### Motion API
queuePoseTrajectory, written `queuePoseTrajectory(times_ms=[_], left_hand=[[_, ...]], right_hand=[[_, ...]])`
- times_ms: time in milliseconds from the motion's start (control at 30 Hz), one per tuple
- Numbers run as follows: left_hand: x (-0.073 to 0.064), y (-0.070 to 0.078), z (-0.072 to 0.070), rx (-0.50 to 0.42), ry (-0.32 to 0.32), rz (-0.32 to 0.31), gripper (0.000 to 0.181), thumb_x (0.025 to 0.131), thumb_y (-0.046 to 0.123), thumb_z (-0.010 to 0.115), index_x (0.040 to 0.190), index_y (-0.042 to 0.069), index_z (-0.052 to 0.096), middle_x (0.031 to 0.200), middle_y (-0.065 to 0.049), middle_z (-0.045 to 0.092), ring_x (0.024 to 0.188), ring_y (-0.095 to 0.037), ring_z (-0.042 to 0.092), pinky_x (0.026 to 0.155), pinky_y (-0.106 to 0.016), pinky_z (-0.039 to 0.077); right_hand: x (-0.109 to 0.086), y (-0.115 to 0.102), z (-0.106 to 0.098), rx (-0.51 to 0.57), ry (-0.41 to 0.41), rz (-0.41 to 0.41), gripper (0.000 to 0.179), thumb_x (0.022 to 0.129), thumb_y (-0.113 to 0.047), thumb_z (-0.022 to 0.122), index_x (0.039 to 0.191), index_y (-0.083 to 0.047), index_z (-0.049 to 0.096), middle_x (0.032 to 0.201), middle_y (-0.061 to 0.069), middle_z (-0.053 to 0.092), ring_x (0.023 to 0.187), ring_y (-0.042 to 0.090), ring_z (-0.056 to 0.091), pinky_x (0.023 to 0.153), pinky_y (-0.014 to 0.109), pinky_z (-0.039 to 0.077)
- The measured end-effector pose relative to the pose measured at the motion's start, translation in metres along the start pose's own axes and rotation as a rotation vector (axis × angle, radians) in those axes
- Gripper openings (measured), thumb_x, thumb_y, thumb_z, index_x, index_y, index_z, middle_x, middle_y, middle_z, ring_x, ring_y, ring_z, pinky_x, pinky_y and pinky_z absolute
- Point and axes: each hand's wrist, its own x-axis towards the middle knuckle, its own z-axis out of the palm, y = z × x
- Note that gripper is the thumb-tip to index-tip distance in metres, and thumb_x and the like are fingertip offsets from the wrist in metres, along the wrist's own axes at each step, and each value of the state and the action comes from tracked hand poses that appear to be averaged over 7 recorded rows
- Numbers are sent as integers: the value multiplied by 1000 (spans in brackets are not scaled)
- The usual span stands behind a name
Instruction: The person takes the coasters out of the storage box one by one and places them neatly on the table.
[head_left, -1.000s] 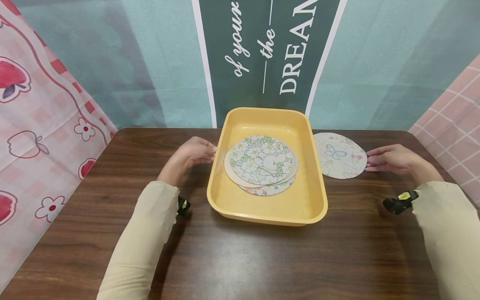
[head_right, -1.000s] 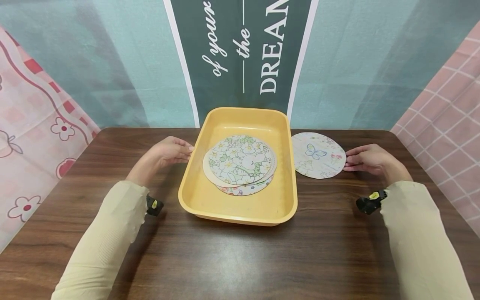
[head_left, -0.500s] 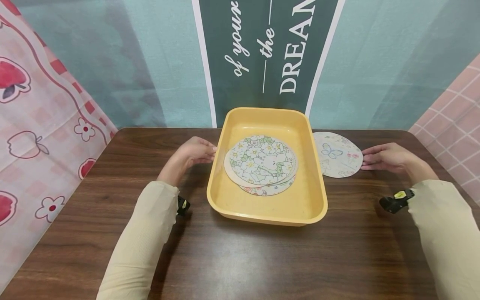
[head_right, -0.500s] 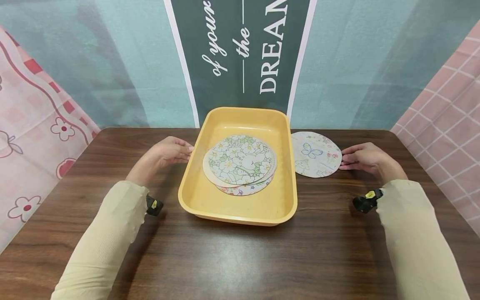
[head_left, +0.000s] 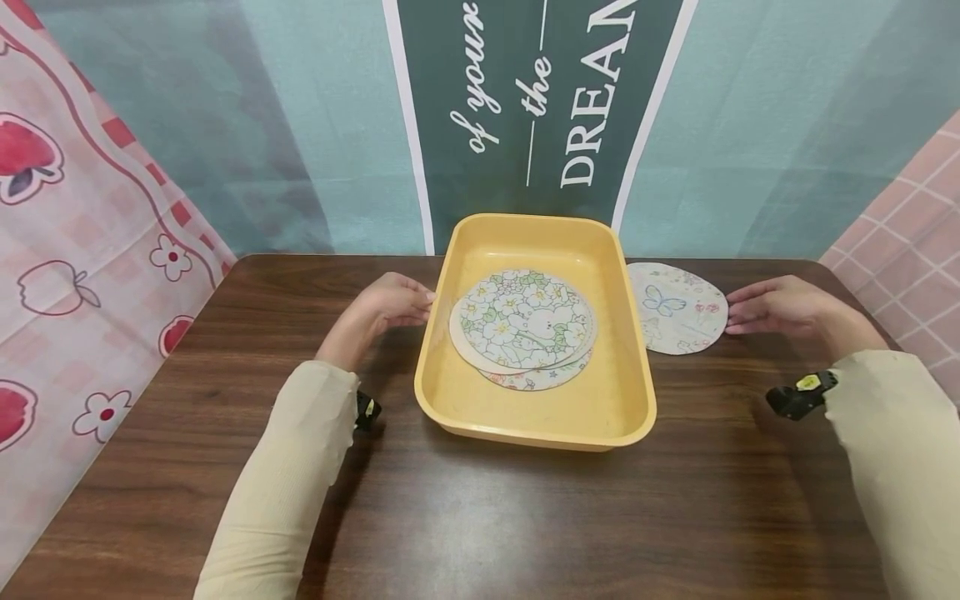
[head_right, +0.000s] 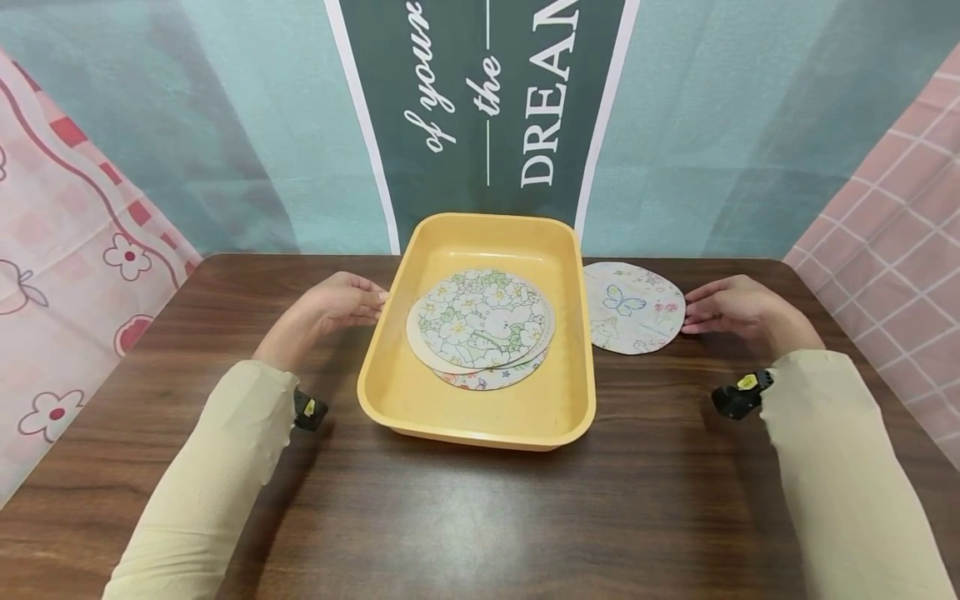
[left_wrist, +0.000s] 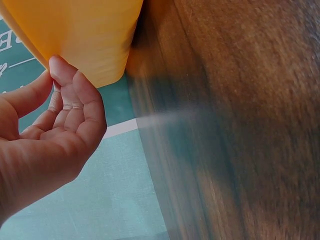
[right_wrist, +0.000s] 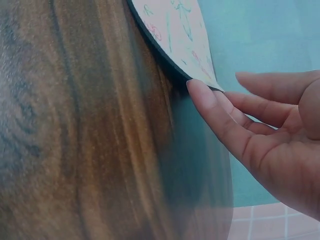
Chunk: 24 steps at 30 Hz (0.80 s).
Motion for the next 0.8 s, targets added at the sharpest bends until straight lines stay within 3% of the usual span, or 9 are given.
queuePoseTrajectory(times_ms=[233, 367, 500, 667, 800], left_hand=[[1, -3, 3, 9, 12, 13, 27, 92, 8, 54, 110, -12, 56, 70, -3, 60, 62, -10, 60, 83, -36, 49], [3, -5, 4, 10, 20, 16, 26, 92, 9, 54, 110, -11, 56, 70, -2, 60, 62, -10, 59, 81, -34, 50], [4, -7, 4, 11, 24, 20, 26, 92, 9, 54, 110, -10, 56, 71, -2, 60, 63, -10, 59, 82, -35, 50], [5, -10, 5, 2, 19, 30, 27, 93, 8, 53, 112, -11, 55, 70, -2, 60, 62, -9, 59, 86, -37, 48], [5, -12, 6, 7, 28, 37, 27, 93, 9, 53, 112, -11, 55, 70, -2, 60, 62, -10, 60, 87, -38, 47]], right_hand=[[1, 0, -4, 66, -13, 0, 29, 92, 8, 37, 119, 20, 36, 94, 12, 62, 84, 23, 64, 82, 43, 49], [1, -4, -4, 107, -5, 3, 21, 94, 4, 36, 104, 5, 54, 89, 11, 62, 81, 25, 64, 79, 42, 51], [1, -6, -5, 140, -11, -14, 28, 94, 4, 38, 87, -11, 61, 85, 11, 61, 79, 26, 64, 76, 42, 52], [3, -11, -2, 86, -9, -36, 15, 95, -1, 42, 99, -4, 56, 88, 10, 59, 81, 24, 63, 79, 43, 51], [3, -18, 1, 26, 13, -59, 16, 96, -5, 43, 110, 1, 49, 90, 11, 56, 83, 25, 62, 81, 43, 49]])
